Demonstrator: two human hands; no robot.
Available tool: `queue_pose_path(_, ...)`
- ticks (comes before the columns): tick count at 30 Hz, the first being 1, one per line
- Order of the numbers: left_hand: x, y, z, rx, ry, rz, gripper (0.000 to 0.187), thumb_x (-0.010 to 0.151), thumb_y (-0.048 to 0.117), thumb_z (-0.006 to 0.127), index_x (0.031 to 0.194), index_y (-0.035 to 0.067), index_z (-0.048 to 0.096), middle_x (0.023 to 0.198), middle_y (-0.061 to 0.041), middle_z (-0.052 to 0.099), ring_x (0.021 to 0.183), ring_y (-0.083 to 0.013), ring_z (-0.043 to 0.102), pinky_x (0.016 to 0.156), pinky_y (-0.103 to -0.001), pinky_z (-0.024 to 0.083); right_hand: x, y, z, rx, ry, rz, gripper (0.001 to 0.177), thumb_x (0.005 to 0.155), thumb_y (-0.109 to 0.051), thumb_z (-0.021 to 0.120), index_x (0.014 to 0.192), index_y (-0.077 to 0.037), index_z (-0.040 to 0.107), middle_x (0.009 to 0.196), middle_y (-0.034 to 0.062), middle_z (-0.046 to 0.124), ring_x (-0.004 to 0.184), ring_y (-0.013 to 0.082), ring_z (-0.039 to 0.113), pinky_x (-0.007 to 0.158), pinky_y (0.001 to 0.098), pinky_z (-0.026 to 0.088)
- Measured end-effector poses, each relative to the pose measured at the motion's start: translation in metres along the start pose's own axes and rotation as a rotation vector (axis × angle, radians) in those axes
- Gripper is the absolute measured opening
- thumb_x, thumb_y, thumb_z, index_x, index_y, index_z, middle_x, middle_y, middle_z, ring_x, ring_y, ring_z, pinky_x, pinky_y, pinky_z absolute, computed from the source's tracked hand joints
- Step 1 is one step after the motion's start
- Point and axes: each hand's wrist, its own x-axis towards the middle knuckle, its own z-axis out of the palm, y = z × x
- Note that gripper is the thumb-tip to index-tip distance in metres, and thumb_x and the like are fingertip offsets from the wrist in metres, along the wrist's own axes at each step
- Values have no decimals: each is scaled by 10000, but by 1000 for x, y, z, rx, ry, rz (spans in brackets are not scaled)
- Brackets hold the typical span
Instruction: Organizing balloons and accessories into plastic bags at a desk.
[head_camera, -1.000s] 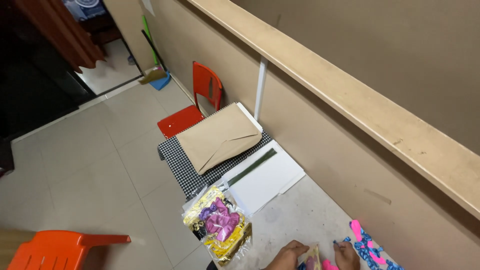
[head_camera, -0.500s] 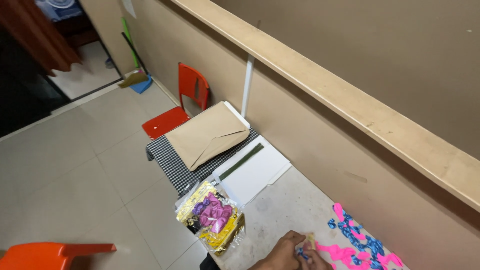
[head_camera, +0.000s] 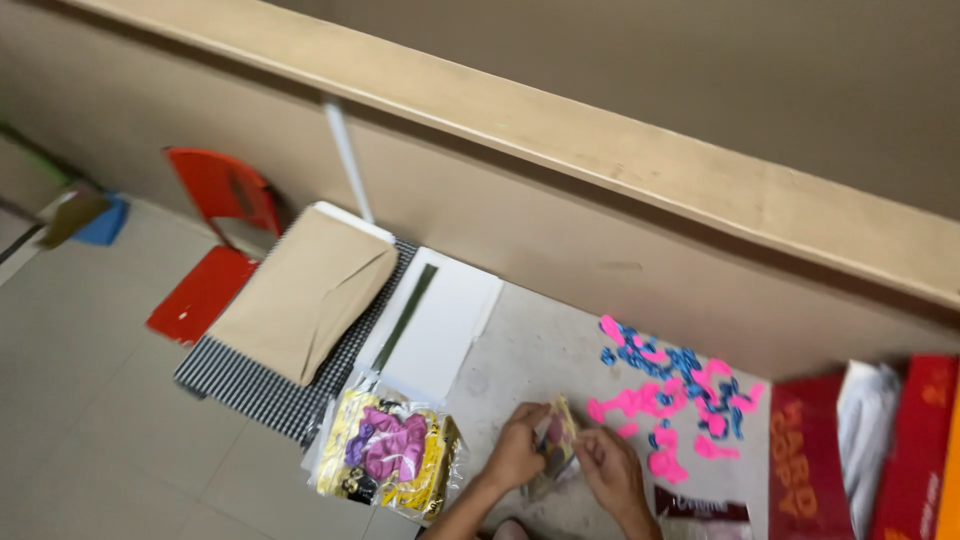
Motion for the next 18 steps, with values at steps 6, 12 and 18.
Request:
queue_pose_path(6,26,18,-33,46,-63,-104,764,630,-127,642,1383,-22,573,1337,-123,594,828,-236,634,740,-297,553,58,86,-3,211,147,12,153,895,-172,728,985,-50,708,780,27,688,719,107,630,644,275,519)
queue_pose_path(12,51,25,-39,47,-78,-61,804,612,-150,673,1397,-5,568,1334,-113,592,802,-206,594,744,-295,550,136,210,16,235,79,87,155,899,-171,733,943,-28,691,812,30,690,759,118,627,691,290,520)
queue_pose_path(18,74,28,-37,5,-93,-124,831,621,-183,631,1422,23,558,1333,-92,587,794,-182,576,639,-282,540,194,320,56,215,23,168,145,852,-185,755,893,-52,716,833,60,701,800,164,660,716,328,534)
